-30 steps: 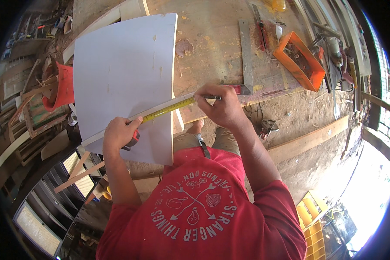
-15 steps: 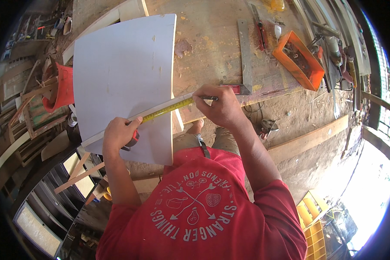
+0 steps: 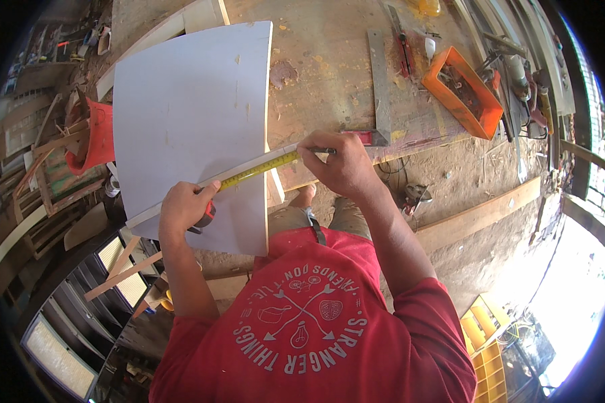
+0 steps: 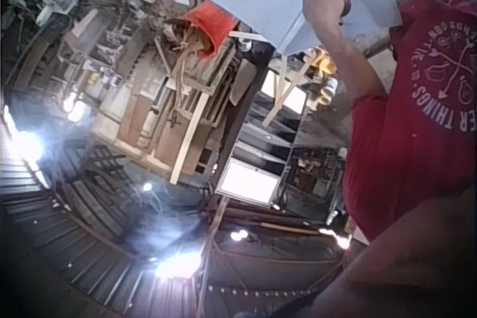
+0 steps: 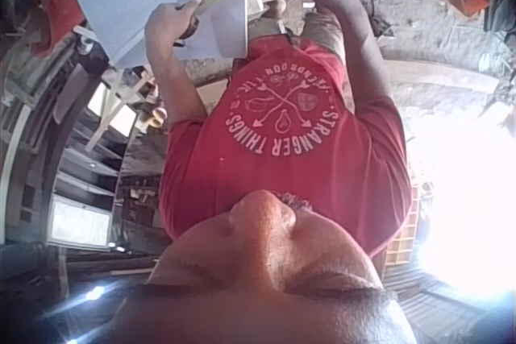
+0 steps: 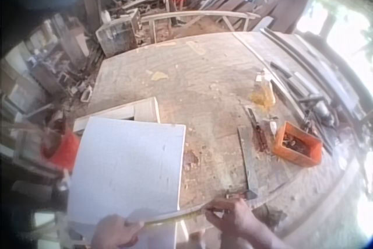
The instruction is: The person trims a piece of wood with a utility knife, then uses a square, a tape measure, and a pencil to mark multiple pieces of wood on a workbench.
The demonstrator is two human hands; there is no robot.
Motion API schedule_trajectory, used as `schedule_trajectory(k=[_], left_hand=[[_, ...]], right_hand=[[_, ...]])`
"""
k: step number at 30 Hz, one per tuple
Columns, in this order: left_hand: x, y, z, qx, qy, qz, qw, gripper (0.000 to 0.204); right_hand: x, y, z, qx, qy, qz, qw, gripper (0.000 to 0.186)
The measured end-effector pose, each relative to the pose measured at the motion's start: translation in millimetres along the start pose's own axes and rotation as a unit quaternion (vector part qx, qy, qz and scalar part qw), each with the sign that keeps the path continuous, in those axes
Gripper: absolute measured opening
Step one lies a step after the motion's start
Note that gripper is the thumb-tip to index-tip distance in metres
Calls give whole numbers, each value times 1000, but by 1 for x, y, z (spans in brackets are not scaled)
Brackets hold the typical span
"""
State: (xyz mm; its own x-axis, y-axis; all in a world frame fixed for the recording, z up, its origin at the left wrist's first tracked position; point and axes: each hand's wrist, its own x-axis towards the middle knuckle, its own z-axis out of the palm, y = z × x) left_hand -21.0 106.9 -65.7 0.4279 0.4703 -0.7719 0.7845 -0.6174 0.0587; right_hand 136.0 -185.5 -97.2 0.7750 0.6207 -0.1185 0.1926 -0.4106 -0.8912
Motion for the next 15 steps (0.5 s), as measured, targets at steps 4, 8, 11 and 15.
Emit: schedule_trajectory(k=[4, 8, 11, 15], left_hand=[[2, -2, 2, -3, 10, 5, 1000, 63], [1, -2, 2, -7, 11, 5, 1000, 63], [2, -3, 2, -10, 9, 5, 1000, 63], [0, -5, 0, -2, 6, 17, 1000, 68]], right_hand=[[0, 1, 1, -10, 7, -9, 1000, 8], [-1, 0, 1, 3, -2, 7, 1000, 8], [-1, 0, 2, 10, 11, 6, 1000, 8], [-8, 10, 2, 79, 43, 27, 996, 15]])
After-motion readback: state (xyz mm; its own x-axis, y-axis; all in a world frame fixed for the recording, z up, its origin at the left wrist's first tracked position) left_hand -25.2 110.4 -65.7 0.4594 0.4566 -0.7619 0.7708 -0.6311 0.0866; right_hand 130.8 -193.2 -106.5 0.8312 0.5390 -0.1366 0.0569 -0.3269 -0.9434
